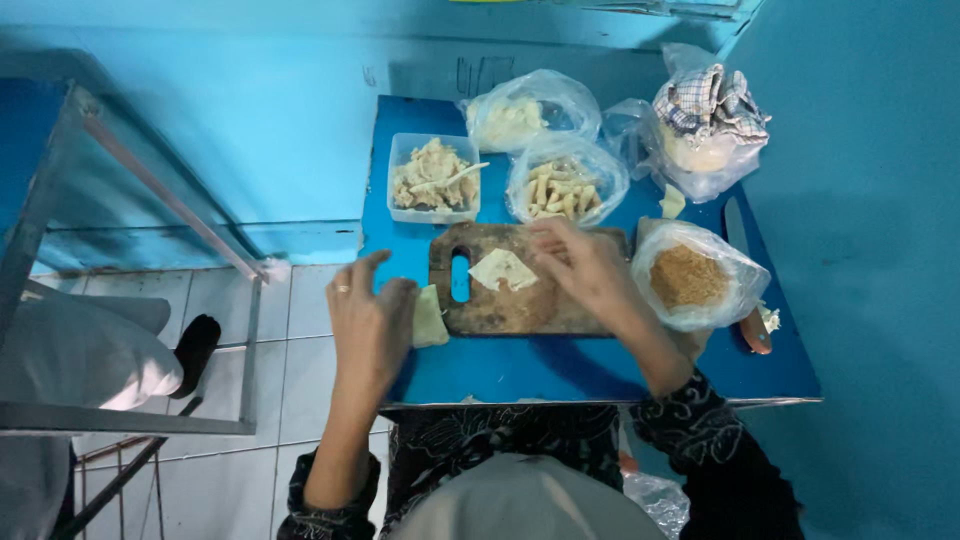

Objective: The person sits at a small blue table and fills square pastry wrappers with filling taken from a plastic container, folds the wrappers closed by hand on a wooden cutting board, and places the finished folded pastries into a plastic bag with other completed ones. They repeat this cycle continuously, occasionally repositioning the wrapper or reaching for more filling.

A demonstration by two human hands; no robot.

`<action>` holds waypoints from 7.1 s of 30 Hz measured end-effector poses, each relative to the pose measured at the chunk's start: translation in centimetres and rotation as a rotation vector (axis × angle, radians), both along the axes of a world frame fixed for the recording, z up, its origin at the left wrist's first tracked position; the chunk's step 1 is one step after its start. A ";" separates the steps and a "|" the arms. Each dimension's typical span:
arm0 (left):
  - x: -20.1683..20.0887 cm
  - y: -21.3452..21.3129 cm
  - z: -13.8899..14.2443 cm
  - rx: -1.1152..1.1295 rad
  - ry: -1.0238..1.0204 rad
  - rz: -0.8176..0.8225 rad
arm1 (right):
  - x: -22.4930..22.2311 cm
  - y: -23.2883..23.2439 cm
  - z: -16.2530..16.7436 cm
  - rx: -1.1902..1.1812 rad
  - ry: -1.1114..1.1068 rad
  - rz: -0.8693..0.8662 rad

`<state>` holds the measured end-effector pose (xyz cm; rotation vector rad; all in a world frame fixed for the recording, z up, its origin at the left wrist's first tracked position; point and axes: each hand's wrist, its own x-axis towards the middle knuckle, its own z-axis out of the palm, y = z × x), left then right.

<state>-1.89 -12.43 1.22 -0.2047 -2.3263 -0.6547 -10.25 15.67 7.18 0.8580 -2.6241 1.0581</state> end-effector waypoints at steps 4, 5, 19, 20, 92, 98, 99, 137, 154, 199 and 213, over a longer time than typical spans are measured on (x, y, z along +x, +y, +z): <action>-0.4 -1.3 -0.8 0.168 -0.088 -0.020 | 3.2 4.1 2.2 -0.048 0.124 -0.279; -0.7 -1.4 -1.1 0.182 -0.108 -0.050 | 4.2 5.9 2.8 -0.052 0.188 -0.374; -4.5 1.8 -1.0 -0.077 -0.156 -0.097 | 2.5 14.6 -3.2 0.353 -0.023 -0.189; -4.9 2.1 -1.1 -0.091 -0.173 -0.088 | 2.2 14.8 -3.4 0.367 -0.014 -0.182; -7.7 7.7 -2.3 -0.138 -0.119 -0.191 | 1.0 -3.2 -4.7 0.144 -0.054 -0.140; -7.7 4.9 -1.7 -0.592 0.051 -0.374 | -0.6 -0.9 -3.6 0.327 0.199 0.128; -7.9 4.8 -1.8 -0.610 0.095 -0.393 | -0.9 -0.6 -3.5 0.353 0.216 0.163; -9.4 5.2 -2.0 -0.023 -0.183 -0.447 | -1.4 -3.2 -3.8 0.238 -0.198 -0.123; -10.6 5.8 -4.0 0.063 -0.281 -0.353 | -0.9 -3.1 -4.8 0.127 0.159 0.057; -10.2 6.5 -3.6 -0.093 -0.158 -0.322 | 0.4 -3.3 -5.6 0.236 0.201 -0.128; -8.4 4.3 -0.3 0.045 0.027 -0.171 | -2.7 -5.2 -5.3 0.527 0.251 -0.195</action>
